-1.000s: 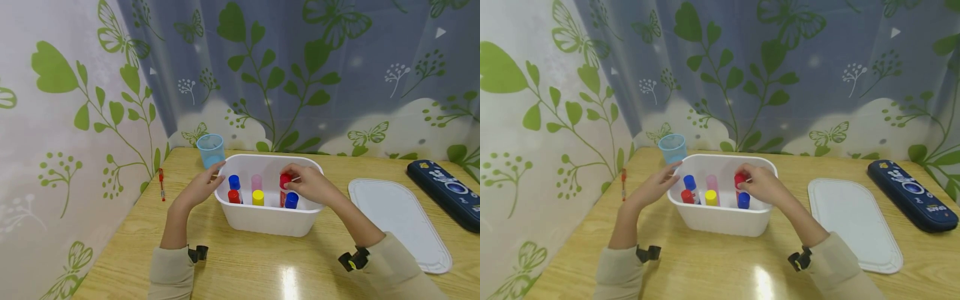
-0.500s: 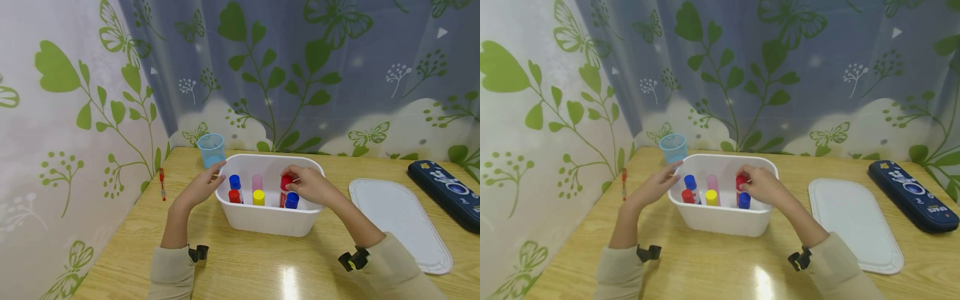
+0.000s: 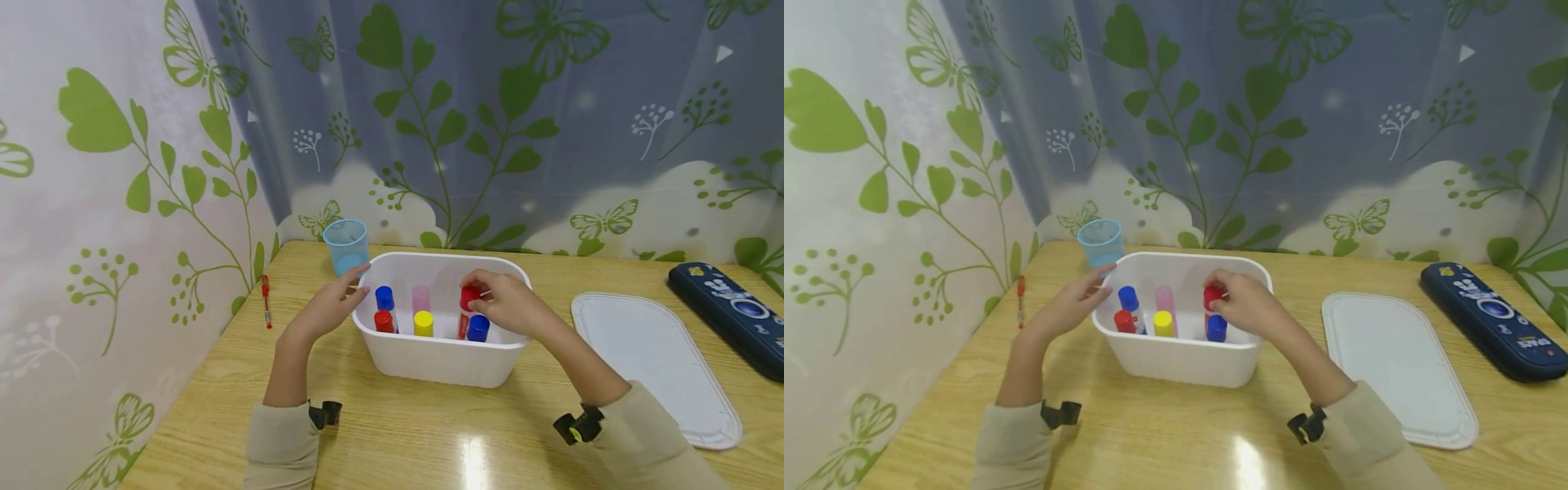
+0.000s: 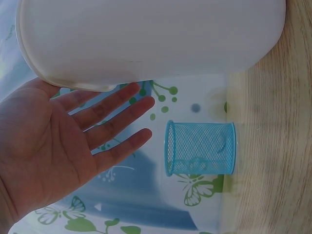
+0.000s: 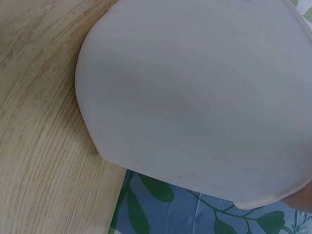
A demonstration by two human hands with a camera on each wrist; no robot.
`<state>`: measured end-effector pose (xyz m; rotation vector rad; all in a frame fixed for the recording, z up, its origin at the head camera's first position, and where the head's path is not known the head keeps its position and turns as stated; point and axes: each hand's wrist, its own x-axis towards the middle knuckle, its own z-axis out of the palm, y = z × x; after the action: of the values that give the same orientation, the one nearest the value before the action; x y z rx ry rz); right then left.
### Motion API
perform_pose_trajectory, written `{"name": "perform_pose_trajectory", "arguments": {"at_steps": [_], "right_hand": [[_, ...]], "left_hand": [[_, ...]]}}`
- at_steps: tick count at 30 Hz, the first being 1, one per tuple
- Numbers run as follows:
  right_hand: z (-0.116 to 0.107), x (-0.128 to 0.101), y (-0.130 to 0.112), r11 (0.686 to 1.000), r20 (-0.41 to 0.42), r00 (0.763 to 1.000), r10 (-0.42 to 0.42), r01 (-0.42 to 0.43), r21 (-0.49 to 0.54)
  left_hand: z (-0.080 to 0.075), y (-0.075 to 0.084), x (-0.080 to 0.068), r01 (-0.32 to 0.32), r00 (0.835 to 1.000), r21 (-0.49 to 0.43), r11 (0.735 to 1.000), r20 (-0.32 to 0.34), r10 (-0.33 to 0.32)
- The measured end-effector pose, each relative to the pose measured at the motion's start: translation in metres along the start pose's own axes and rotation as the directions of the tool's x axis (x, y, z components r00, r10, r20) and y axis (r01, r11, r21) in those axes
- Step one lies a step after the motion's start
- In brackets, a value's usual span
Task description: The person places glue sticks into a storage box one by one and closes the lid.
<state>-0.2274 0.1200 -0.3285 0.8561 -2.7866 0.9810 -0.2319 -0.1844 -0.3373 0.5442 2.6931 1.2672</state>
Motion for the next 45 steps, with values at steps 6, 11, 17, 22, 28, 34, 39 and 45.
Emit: {"name": "perform_pose_trajectory", "arguments": {"at_steps": [6, 11, 17, 22, 28, 34, 39, 45], "right_hand": [[0.0006, -0.0008, 0.0000, 1.000, 0.001, 1.000, 0.023, -0.023, -0.002], [0.0008, -0.0013, -0.0006, 1.000, 0.001, 1.000, 0.026, -0.026, -0.003], [-0.0011, -0.0011, -0.0016, 0.999, 0.008, 0.999, 0.050, -0.050, -0.010], [-0.0020, -0.0005, -0.0015, 0.998, 0.006, 0.998, 0.065, -0.065, -0.011], [-0.0016, -0.0001, -0.0001, 0.998, -0.011, 0.998, 0.058, -0.058, -0.017], [-0.0016, -0.0005, 0.0005, 0.998, -0.017, 0.998, 0.062, -0.062, -0.014], [-0.0021, -0.0010, -0.0009, 0.998, -0.020, 0.997, 0.069, -0.069, 0.010], [-0.0023, 0.0003, -0.0033, 0.990, -0.093, 0.992, 0.086, -0.075, 0.117]], "left_hand": [[0.0010, -0.0001, 0.0000, 0.002, 1.000, 0.002, 1.000, 0.002, -0.002], [0.0015, -0.0006, 0.0003, 0.003, 1.000, 0.004, 1.000, 0.004, -0.003], [0.0014, -0.0005, 0.0005, 0.000, 1.000, -0.001, 1.000, 0.007, 0.000], [0.0011, 0.0002, 0.0007, -0.007, 1.000, -0.002, 1.000, 0.008, 0.007], [0.0011, 0.0003, 0.0013, -0.006, 1.000, -0.006, 1.000, 0.009, 0.006], [0.0014, 0.0009, 0.0015, -0.004, 1.000, -0.003, 1.000, 0.010, 0.004], [0.0012, 0.0013, 0.0012, 0.001, 1.000, 0.002, 1.000, 0.010, -0.001], [0.0001, 0.0000, 0.0000, -0.002, 1.000, 0.010, 1.000, 0.007, 0.002]]}}
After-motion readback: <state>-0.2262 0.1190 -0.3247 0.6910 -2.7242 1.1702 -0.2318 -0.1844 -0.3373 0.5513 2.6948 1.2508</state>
